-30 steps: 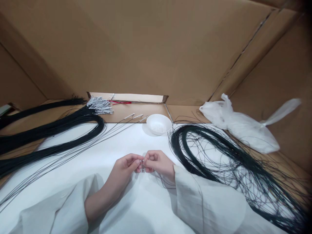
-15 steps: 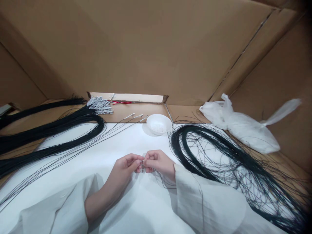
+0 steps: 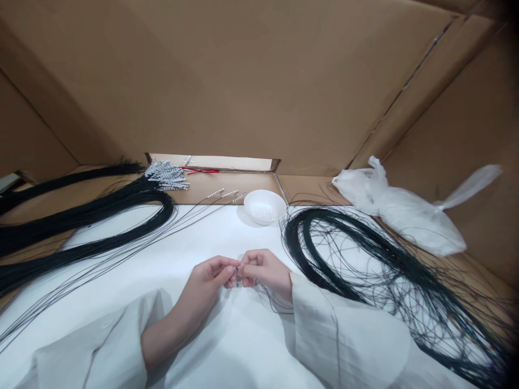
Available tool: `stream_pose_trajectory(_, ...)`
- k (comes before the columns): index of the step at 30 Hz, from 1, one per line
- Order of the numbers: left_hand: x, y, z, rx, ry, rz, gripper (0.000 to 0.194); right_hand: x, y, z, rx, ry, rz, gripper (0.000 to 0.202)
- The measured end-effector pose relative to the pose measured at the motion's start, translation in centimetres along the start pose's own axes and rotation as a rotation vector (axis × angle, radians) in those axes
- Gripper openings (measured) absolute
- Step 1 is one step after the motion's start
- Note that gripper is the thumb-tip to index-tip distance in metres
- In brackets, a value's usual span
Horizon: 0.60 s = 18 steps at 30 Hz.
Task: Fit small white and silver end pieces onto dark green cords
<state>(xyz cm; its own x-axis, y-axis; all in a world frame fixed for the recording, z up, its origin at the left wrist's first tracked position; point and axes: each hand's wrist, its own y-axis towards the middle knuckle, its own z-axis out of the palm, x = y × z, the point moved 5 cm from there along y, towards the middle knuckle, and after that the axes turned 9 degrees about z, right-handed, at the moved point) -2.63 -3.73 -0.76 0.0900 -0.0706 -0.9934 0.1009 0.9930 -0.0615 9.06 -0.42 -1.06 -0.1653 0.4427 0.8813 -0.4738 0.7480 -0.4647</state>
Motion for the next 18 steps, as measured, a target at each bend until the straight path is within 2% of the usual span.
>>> stream_pose_trajectory(8, 0.12, 0.01, -0.19, 0.030, 0.040, 0.022, 0.015, -0.04, -0.01, 0.12, 0.007, -0.008, -0.010, 0.005)
stream_pose_trajectory(18, -0.03, 0.08, -0.23, -0.001, -0.016, -0.026, 0.012, 0.02, -0.20, 0.14, 0.009, -0.005, -0.027, 0.003)
